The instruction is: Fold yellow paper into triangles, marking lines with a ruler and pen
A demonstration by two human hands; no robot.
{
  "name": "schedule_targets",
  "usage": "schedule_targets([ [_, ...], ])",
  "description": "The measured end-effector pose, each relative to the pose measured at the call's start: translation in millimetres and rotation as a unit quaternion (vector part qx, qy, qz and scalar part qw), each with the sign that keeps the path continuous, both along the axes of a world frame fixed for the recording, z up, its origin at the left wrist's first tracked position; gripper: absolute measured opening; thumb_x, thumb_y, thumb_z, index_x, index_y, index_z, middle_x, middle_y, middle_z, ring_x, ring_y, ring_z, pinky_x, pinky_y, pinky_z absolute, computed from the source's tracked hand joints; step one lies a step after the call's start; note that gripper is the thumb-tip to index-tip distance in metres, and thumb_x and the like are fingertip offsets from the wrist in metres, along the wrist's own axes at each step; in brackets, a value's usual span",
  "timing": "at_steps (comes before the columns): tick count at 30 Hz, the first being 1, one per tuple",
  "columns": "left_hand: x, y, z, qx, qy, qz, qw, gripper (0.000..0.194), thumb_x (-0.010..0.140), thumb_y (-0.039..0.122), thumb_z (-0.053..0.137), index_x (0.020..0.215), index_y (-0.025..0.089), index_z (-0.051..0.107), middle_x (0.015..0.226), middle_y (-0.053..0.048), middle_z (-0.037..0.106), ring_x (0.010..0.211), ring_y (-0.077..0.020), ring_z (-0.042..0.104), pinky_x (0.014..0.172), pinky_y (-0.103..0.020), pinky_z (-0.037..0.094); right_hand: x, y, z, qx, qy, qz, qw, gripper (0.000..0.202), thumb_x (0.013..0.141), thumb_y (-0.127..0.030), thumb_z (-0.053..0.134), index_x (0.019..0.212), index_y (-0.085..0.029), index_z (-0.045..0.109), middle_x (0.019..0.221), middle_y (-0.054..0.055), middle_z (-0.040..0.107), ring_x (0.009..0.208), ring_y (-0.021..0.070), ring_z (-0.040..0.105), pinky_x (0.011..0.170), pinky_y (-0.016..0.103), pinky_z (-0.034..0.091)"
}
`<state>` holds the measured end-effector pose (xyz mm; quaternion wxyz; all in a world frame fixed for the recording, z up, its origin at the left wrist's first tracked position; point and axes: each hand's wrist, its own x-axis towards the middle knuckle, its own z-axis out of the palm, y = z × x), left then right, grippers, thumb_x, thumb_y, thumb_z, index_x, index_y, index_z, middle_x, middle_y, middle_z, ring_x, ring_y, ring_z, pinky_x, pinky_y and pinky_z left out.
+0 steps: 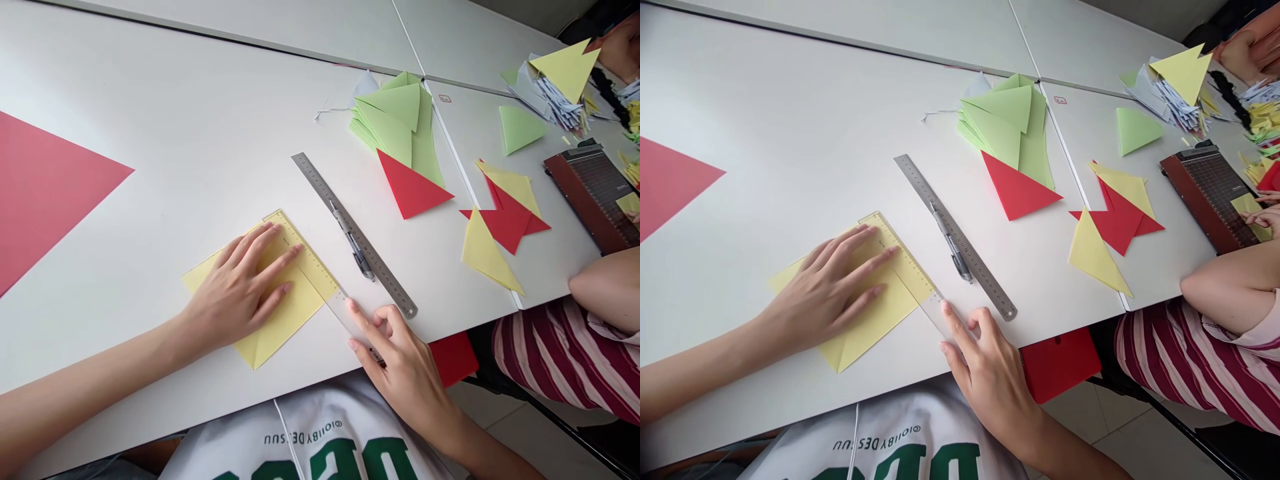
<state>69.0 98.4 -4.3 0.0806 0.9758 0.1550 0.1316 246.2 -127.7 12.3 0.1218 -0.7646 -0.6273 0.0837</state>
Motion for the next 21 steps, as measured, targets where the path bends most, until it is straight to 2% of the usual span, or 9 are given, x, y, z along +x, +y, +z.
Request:
schedule_targets([
  [15, 2.0, -6.8, 1.9, -0.023, -0.001, 0.009, 1.0, 0.048, 0.099, 0.036, 0.042, 0.144, 0.019, 0.042, 0.15, -0.019, 0.035, 0.143, -0.0332, 0.031, 0.113, -0.051, 0.033, 2.9, -2.9, -1.2, 0.039, -0.03, 0.019, 0.999, 0.045, 0.101, -0.037, 0.044, 0.143, -0.024, 0.049, 0.091, 0.004, 0.046, 0.068, 0.0111, 0.052, 0.048, 0.02, 0.043],
  [18, 1.0, -8.7, 2.2, -0.033, -0.017, 0.019, 0.999, 0.054, 0.098, 0.035, 0.045, 0.147, 0.016, 0.034, 0.155, -0.02, 0.028, 0.143, -0.0337, 0.03, 0.114, -0.052, 0.033, 6.8, -3.7, -3.7, 0.067, -0.026, 0.027, 0.997, 0.044, 0.099, -0.035, 0.048, 0.14, -0.022, 0.053, 0.094, 0.005, 0.049, 0.066, 0.0104, 0.051, 0.048, 0.02, 0.042],
  [21, -1.3, -7.9, 3.3, -0.054, -0.048, 0.023, 0.997, 0.051, 0.097, 0.026, 0.043, 0.143, 0.009, 0.032, 0.158, -0.019, 0.021, 0.147, -0.0296, 0.021, 0.117, -0.048, 0.032, 11.1, -5.0, -4.5, 0.099, 0.023, 0.028, 0.994, 0.044, 0.097, -0.029, 0.052, 0.14, -0.021, 0.052, 0.098, 0.006, 0.052, 0.064, 0.0091, 0.049, 0.052, 0.021, 0.045],
])
